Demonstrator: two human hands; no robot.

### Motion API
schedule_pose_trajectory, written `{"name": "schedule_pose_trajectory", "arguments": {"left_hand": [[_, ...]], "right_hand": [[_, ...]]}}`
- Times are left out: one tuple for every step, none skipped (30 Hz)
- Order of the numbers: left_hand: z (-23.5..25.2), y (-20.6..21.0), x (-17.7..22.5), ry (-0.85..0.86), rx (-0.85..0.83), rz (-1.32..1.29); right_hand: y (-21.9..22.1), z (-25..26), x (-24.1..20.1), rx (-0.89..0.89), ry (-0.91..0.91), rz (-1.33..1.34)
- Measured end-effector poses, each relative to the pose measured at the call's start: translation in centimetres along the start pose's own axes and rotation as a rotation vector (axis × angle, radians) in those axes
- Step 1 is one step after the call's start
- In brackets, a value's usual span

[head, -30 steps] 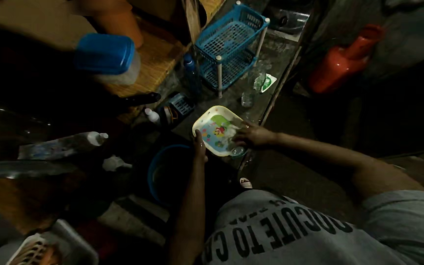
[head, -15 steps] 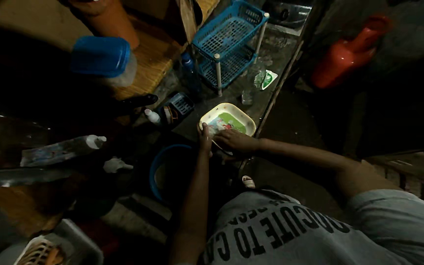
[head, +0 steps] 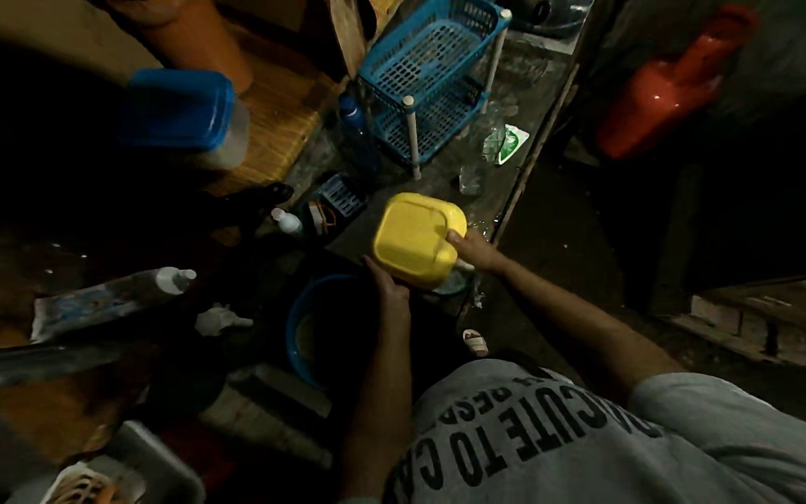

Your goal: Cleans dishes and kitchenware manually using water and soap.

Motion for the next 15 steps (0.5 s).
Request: {"name": "schedule_pose_trajectory", "arguments": {"left_hand": [[0.5, -0.4, 1.0, 0.076, 0.024, 0.036], [1.1, -0.9, 1.9, 0.134, 0.051, 0.059], [1.7, -1.4, 2.6, 0.172, 0.074, 0.071], [1.9, -1.8, 3.3, 0.193, 0.088, 0.087], [1.9, -2.1, 3.8, 0.205, 0.101, 0.108], [1.8, -2.2, 4.2, 0.223, 0.105, 0.130], [1.4, -2.2, 4.7, 0.240, 0.116, 0.162], [0.9, -2.2, 5.1, 0.255, 0.138, 0.191], [0.5, -2.1, 5.3, 0.269, 0.150, 0.211], [0.3, -2.2, 5.4, 0.292, 0.155, 0.221], [0.2, -2.4, 5.5, 0.316, 0.152, 0.228], [-0.1, -2.6, 5.7, 0.345, 0.145, 0.237], [-0.3, -2.9, 5.9, 0.378, 0.135, 0.247], [-0.2, -3.3, 5.9, 0.407, 0.129, 0.258], [0.0, -3.7, 6.0, 0.422, 0.114, 0.261]], "right_hand": [[0.0, 0.7, 1.6, -0.081, 0.010, -0.123], [0.1, 1.4, 3.2, -0.141, 0.004, -0.240], [0.5, 2.0, 4.5, -0.181, -0.003, -0.352], [1.2, 2.6, 5.9, -0.198, -0.011, -0.485], [2.0, 3.0, 7.2, -0.199, -0.025, -0.620], [2.9, 2.9, 7.9, -0.217, -0.007, -0.728], [3.8, 2.8, 8.1, -0.248, 0.043, -0.809], [4.6, 2.8, 8.3, -0.290, 0.105, -0.857], [5.3, 3.0, 8.5, -0.333, 0.166, -0.893], [5.8, 3.2, 8.8, -0.368, 0.201, -0.918], [6.0, 3.5, 8.9, -0.395, 0.206, -0.895], [5.9, 3.7, 8.7, -0.409, 0.190, -0.828], [5.5, 4.2, 8.5, -0.398, 0.174, -0.712], [4.9, 4.5, 8.0, -0.356, 0.161, -0.560], [4.0, 4.2, 6.7, -0.300, 0.158, -0.396]]}}
Point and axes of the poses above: each hand's wrist, its own z-axis towards the middle knuckle, its own y-axis out of the palm, x = y × z, the point moved 1 cm from there along z, towards the middle knuckle, and after that the axes turned 1 degree about x, right-handed, at the moved point
